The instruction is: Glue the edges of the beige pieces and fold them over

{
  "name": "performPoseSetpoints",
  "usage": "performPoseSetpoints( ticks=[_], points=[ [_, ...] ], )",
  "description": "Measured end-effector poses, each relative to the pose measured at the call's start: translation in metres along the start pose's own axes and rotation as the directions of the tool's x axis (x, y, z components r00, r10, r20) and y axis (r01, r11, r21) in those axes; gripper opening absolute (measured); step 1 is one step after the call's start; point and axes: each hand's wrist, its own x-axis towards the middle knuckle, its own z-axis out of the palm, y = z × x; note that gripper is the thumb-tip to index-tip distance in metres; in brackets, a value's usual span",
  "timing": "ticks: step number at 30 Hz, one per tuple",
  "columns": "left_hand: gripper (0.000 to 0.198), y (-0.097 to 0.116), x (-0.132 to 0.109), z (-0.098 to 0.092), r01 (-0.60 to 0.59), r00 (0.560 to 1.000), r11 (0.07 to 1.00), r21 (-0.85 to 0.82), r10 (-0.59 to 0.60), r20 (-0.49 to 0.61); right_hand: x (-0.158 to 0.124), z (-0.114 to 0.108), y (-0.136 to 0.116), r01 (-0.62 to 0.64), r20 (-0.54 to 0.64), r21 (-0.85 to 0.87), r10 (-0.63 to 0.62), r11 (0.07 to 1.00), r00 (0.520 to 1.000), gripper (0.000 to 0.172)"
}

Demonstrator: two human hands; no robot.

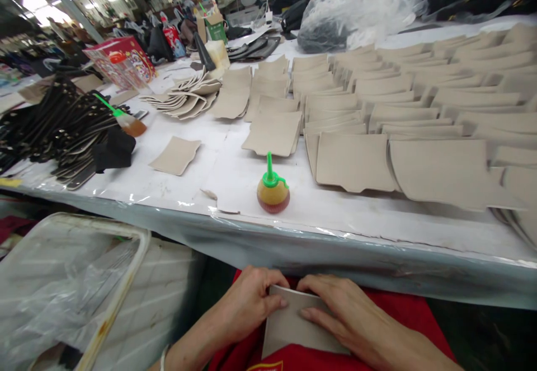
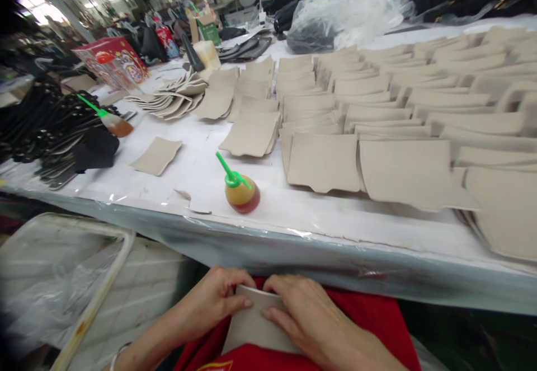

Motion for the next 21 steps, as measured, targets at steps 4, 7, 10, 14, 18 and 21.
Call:
performPoseSetpoints(
  ticks=[4,7,10,14,18,21],
  points=[
    [0.013,-0.002,0.0,0.0,0.029,0.999,0.999,-0.045,-0.03,-0.016,0.021,0.007,-0.013,0.067,0.014,-0.088,-0.066,0.994,0.998,0.013],
    [0.018,-0.003,0.0,0.0,0.019,1.0,0.999,-0.037,-0.019,-0.012,0.031,0.01,-0.015,0.077,0.022,-0.137,-0.075,0.988,0.997,0.029],
    [0.023,-0.001,0.0,0.001,-0.058,0.998,0.998,-0.003,0.058,-0.027,0.029,0.01,-0.011,0.083,0.037,-0.153,-0.078,0.985,0.996,0.035],
    [0.026,-0.002,-0.003,0.004,-0.035,0.998,0.998,-0.049,0.032,-0.059,0.009,0.007,0.005,0.063,0.057,-0.128,-0.057,0.99,0.997,0.04],
    [0.027,-0.008,-0.002,0.005,0.018,0.998,0.997,-0.071,-0.022,-0.054,-0.013,0.004,0.024,0.001,0.027,-0.061,0.001,0.998,1.0,0.043],
    [0.023,-0.002,0.004,0.006,0.019,1.0,0.996,0.088,-0.017,-0.026,-0.02,-0.004,0.021,0.019,0.052,0.019,-0.02,1.0,0.998,0.043]
  ],
)
